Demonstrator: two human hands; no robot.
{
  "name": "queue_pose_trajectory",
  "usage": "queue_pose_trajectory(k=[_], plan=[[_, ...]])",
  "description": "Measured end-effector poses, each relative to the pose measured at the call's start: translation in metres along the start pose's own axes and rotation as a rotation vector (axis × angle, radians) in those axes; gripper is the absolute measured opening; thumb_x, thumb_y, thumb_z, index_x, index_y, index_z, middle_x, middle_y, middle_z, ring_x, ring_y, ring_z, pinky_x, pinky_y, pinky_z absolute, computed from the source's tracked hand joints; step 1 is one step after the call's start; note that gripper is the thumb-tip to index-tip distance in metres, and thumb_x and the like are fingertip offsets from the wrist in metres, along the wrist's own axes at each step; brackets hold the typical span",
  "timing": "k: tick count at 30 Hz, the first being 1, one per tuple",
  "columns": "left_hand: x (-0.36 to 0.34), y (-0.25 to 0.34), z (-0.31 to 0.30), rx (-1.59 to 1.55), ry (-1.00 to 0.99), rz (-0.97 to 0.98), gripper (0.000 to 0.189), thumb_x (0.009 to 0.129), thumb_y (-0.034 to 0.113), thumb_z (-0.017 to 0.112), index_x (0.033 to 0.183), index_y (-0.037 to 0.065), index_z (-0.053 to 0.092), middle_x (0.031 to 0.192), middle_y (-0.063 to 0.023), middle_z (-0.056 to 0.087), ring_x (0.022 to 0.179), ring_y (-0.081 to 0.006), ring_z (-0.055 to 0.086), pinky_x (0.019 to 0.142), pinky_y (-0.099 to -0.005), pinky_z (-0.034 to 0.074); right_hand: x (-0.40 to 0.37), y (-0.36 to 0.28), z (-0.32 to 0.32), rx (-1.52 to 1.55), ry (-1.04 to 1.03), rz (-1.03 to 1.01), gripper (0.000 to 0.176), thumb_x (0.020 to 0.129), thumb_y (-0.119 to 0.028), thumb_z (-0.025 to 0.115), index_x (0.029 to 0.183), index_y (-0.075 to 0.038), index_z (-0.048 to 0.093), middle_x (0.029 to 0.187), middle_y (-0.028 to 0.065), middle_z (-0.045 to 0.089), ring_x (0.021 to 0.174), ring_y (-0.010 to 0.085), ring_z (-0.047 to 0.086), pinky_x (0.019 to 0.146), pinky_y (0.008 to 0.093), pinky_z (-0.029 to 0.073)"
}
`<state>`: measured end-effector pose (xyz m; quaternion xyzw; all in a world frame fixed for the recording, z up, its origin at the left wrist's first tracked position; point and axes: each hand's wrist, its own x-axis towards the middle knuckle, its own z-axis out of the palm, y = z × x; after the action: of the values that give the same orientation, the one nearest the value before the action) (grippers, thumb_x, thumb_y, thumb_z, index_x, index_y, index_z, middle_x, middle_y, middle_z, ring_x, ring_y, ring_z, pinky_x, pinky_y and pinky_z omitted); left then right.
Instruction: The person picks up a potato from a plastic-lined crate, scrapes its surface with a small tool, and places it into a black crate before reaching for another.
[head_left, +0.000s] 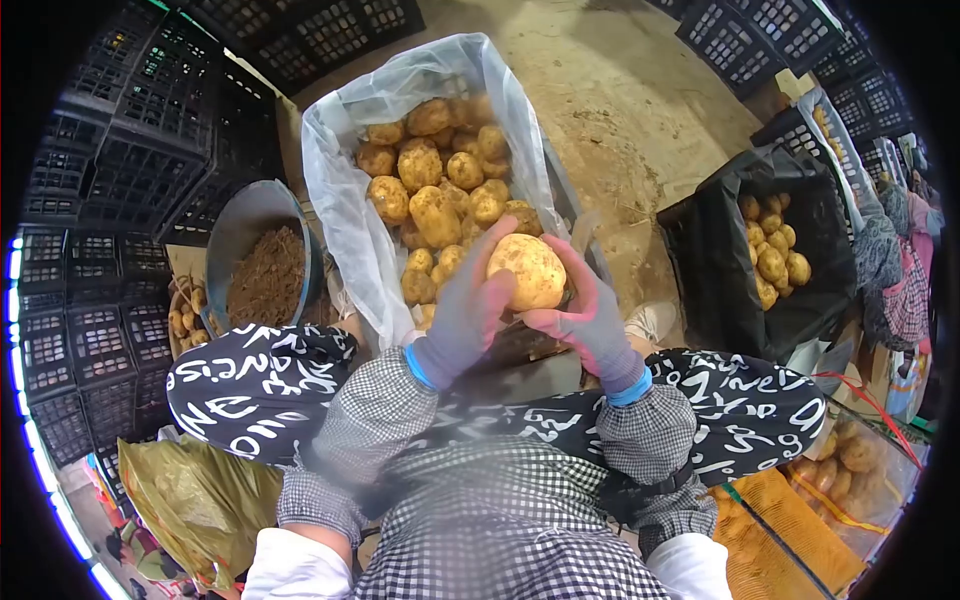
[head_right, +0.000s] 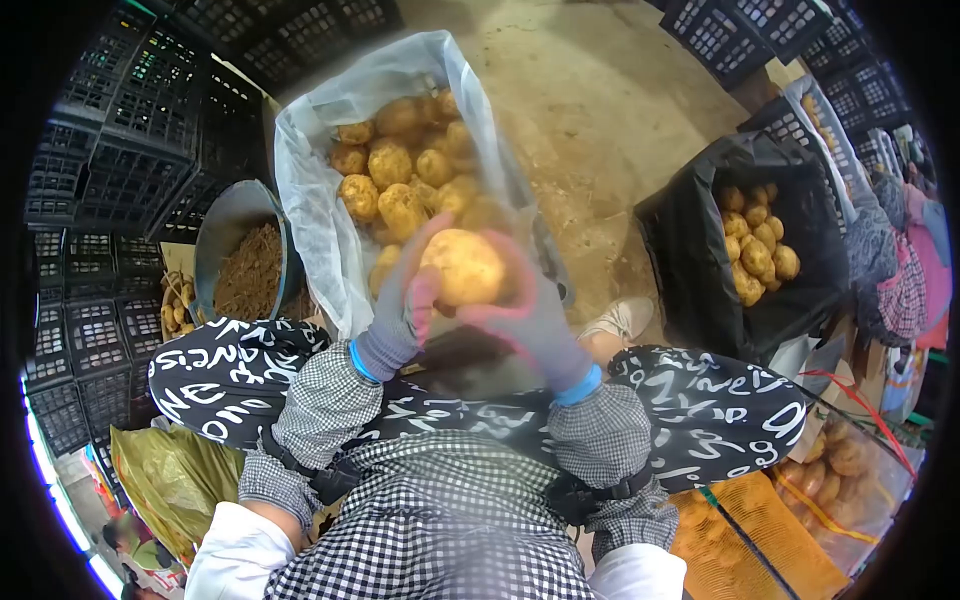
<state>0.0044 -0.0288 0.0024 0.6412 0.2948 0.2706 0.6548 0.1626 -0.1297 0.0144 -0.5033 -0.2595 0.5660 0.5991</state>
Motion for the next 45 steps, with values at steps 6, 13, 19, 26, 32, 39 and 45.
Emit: queue_pose_trajectory(k=[6, 13, 19, 26, 32, 39, 45], plan=[[0.006, -0.012, -0.014, -0.028, 0.027, 0.002, 0.051, 0.101, 0.031, 0.048, 0.142, 0.002, 0.045, 0.12, -0.0127, 0.062, 0.102, -0.0159, 0.062, 0.086, -0.029, 0.051, 0.003, 0.01, -0.001, 0.216, -0.114, 0.187, 0.093, 0.076, -0.022, 0.085, 0.15, -0.001, 0.034, 0.138, 0.0081, 0.051, 0.114, 0.0143, 0.057, 0.089, 0.0276, 0.052], [-0.003, -0.002, 0.006, -0.214, 0.077, -0.147, 0.058, 0.098, 0.035, 0.058, 0.143, 0.001, 0.042, 0.113, -0.0131, 0.063, 0.099, -0.0161, 0.064, 0.083, -0.0325, 0.054, 0.008, 0.021, -0.003, -0.052, -0.007, -0.034, 0.089, 0.079, -0.016, 0.082, 0.15, 0.0, 0.033, 0.141, 0.0092, 0.049, 0.12, 0.0157, 0.054, 0.095, 0.0283, 0.049], [0.009, -0.021, -0.011, 0.129, -0.049, -0.017, 0.076, 0.091, 0.049, 0.066, 0.144, 0.002, 0.039, 0.124, -0.0108, 0.057, 0.101, -0.0155, 0.064, 0.069, -0.0246, 0.054, 0.01, 0.019, -0.006, -0.581, 0.033, -0.257, 0.084, 0.08, -0.009, 0.077, 0.15, 0.002, 0.032, 0.143, 0.0112, 0.047, 0.128, 0.0182, 0.048, 0.103, 0.0278, 0.043], [0.013, 0.007, 0.0, -0.255, -0.07, -0.056, 0.081, 0.081, 0.031, 0.082, 0.143, 0.001, 0.039, 0.136, -0.0121, 0.05, 0.123, -0.0218, 0.053, 0.101, -0.0365, 0.048, 0.006, -0.009, 0.004, -0.373, 0.053, -0.227, 0.072, 0.088, -0.013, 0.07, 0.148, 0.004, 0.034, 0.141, 0.013, 0.049, 0.126, 0.0171, 0.049, 0.103, 0.0301, 0.042], [0.007, -0.018, 0.006, -0.181, -0.122, 0.052, 0.084, 0.079, 0.014, 0.083, 0.146, 0.004, 0.033, 0.14, -0.0129, 0.045, 0.126, -0.0223, 0.051, 0.108, -0.0366, 0.042, 0.012, 0.019, -0.006, -0.257, 0.21, -0.221, 0.063, 0.099, -0.041, 0.057, 0.143, 0.002, 0.044, 0.123, 0.0096, 0.06, 0.111, 0.0157, 0.059, 0.092, 0.0281, 0.049], [0.005, 0.012, 0.004, -0.468, -0.093, -0.231, 0.09, 0.077, 0.031, 0.084, 0.147, 0.004, 0.033, 0.137, -0.0104, 0.047, 0.127, -0.0221, 0.05, 0.106, -0.0374, 0.043, 0.005, 0.011, -0.003, -0.064, 0.187, -0.111, 0.063, 0.102, -0.052, 0.045, 0.138, -0.001, 0.051, 0.112, 0.0071, 0.065, 0.08, 0.0101, 0.065, 0.058, 0.0204, 0.054], [0.006, 0.013, 0.003, -0.466, -0.101, -0.233, 0.084, 0.08, 0.021, 0.081, 0.145, 0.004, 0.031, 0.136, -0.0111, 0.048, 0.126, -0.0215, 0.05, 0.107, -0.0366, 0.043, 0.003, 0.007, -0.002, -0.1, 0.187, -0.115, 0.066, 0.101, -0.054, 0.045, 0.139, -0.001, 0.05, 0.116, 0.0075, 0.063, 0.086, 0.0106, 0.065, 0.061, 0.0208, 0.054]])
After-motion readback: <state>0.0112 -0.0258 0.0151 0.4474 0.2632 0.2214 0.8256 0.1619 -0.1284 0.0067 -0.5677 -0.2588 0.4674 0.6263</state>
